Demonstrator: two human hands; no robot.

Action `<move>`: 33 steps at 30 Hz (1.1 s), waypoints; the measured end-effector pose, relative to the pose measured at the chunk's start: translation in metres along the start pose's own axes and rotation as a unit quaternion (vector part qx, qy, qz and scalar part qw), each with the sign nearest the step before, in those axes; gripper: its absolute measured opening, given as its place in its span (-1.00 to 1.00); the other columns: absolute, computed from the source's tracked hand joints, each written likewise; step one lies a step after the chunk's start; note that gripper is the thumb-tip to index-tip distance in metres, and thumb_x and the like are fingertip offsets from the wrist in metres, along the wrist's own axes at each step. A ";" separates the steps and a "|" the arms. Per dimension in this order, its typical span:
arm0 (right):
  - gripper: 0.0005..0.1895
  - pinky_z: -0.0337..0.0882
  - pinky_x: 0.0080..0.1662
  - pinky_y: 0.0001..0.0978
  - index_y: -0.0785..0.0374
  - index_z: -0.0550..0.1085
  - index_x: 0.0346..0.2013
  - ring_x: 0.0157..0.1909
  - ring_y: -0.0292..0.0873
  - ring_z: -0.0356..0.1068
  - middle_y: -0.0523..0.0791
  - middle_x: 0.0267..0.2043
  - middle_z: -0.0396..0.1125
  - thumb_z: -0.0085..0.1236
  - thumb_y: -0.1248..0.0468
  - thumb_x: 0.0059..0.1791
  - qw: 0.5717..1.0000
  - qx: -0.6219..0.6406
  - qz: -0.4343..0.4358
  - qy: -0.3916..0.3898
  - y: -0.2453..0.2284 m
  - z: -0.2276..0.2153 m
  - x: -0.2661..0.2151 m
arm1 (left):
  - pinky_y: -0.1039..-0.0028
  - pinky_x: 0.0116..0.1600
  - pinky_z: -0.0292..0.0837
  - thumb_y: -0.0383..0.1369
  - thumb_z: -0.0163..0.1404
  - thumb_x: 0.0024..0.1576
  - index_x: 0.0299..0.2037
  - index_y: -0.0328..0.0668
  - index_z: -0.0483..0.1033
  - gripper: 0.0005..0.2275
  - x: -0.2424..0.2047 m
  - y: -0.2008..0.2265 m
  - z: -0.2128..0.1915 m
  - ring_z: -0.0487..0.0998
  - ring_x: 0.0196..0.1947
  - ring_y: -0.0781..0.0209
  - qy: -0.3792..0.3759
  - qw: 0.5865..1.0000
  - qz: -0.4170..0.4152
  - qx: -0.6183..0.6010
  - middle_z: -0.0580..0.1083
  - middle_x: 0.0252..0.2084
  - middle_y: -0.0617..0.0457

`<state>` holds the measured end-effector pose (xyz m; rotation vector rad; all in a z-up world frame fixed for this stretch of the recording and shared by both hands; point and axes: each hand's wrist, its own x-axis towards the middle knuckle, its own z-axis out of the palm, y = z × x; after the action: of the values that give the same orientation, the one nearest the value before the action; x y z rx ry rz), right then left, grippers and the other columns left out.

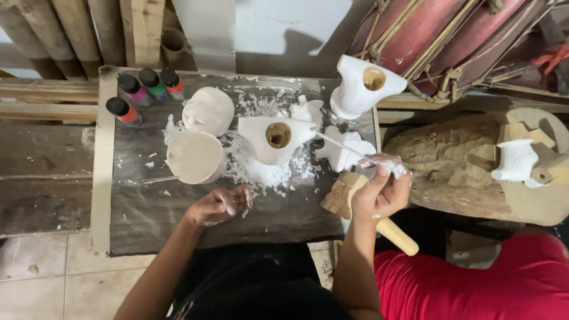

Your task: Cleaning and refining plaster molds by scraping off excess material with a small tool and fingers

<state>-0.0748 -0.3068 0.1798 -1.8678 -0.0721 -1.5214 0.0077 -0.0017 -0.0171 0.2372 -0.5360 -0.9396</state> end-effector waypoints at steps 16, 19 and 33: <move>-0.70 0.39 -0.17 -0.17 0.48 0.40 -0.43 -0.52 0.02 0.35 0.07 -0.55 0.34 -0.02 0.39 0.17 0.999 -0.012 -0.010 -0.033 -0.020 0.008 0.001 | 0.07 0.05 0.36 -0.45 0.07 0.20 -0.10 -0.57 0.61 -0.78 0.012 0.013 0.038 0.47 0.00 -0.18 0.019 0.999 0.017 0.037 0.40 -0.04 -0.41; -0.72 0.42 -0.22 -0.19 0.48 0.41 -0.44 -0.53 0.01 0.39 0.05 -0.57 0.35 -0.02 0.42 0.16 0.998 -0.007 -0.006 -0.055 -0.014 0.013 0.004 | 0.19 0.04 0.40 -0.42 0.15 0.17 -0.07 -0.40 0.66 -0.79 0.026 0.029 0.053 0.51 0.02 -0.06 0.014 0.998 0.011 0.062 0.49 -0.03 -0.28; -0.77 0.41 -0.23 -0.17 0.43 0.49 -0.44 -0.51 0.02 0.36 0.06 -0.52 0.43 0.04 0.44 0.10 0.984 0.040 0.049 -0.167 -0.036 0.000 -0.018 | 0.11 0.12 0.32 -0.51 0.32 -0.12 -0.44 -0.36 0.68 -0.89 -0.006 -0.012 -0.018 0.46 0.04 -0.31 -0.018 0.999 0.027 0.025 0.36 0.06 -0.50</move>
<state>-0.0972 -0.2734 0.1811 -2.0132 -0.1914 -1.1119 0.0061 -0.0042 -0.0388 0.2499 -0.5972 -0.8810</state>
